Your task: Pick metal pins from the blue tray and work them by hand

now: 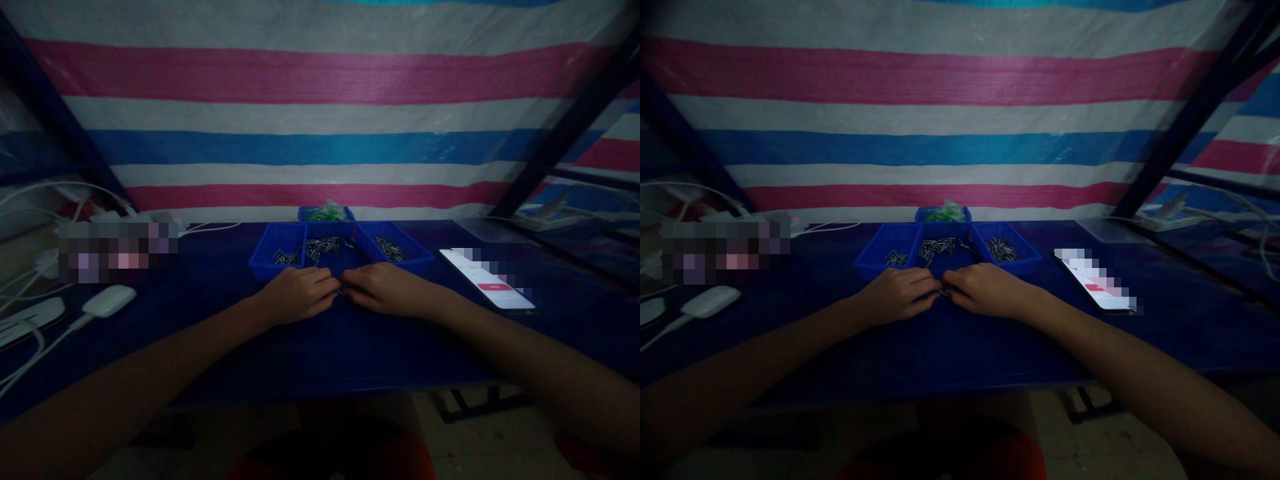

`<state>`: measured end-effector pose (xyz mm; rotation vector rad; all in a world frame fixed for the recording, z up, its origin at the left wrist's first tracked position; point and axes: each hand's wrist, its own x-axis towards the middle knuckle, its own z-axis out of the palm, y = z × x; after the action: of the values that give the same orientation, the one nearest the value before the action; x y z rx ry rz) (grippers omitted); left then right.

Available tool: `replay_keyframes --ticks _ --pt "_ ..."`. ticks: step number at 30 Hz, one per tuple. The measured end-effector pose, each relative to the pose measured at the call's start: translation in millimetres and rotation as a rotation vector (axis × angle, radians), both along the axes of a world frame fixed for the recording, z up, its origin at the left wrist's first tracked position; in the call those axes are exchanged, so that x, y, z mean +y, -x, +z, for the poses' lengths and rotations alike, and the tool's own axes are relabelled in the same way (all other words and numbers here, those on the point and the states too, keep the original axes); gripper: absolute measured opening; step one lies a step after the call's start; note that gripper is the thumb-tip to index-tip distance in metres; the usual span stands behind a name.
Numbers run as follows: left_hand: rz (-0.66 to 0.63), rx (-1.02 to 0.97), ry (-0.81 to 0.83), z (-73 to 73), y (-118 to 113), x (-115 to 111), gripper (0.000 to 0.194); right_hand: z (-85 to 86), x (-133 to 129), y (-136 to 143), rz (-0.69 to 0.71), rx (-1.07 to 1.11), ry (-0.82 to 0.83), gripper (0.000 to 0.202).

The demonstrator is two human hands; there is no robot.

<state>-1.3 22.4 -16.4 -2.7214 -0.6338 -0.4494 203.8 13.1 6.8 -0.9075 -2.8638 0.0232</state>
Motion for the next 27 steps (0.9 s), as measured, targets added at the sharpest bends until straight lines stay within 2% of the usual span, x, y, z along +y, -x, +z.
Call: replay_keyframes --ticks 4,16,20,27 --pt "0.008 0.009 0.010 0.5 0.5 0.0 0.021 0.8 -0.2 0.0 -0.001 0.004 0.000 0.011" --pt "-0.079 0.041 0.093 -0.6 0.1 -0.4 0.018 -1.6 1.2 0.3 0.007 -0.012 0.015 0.011" --pt "-0.041 0.002 0.131 0.5 -0.7 -0.8 0.013 -1.4 1.9 -0.2 0.003 -0.012 0.018 0.012" --pt "0.112 -0.013 0.085 2.0 -1.4 -1.8 0.011 1.6 0.3 -0.2 -0.005 -0.006 0.026 0.018"
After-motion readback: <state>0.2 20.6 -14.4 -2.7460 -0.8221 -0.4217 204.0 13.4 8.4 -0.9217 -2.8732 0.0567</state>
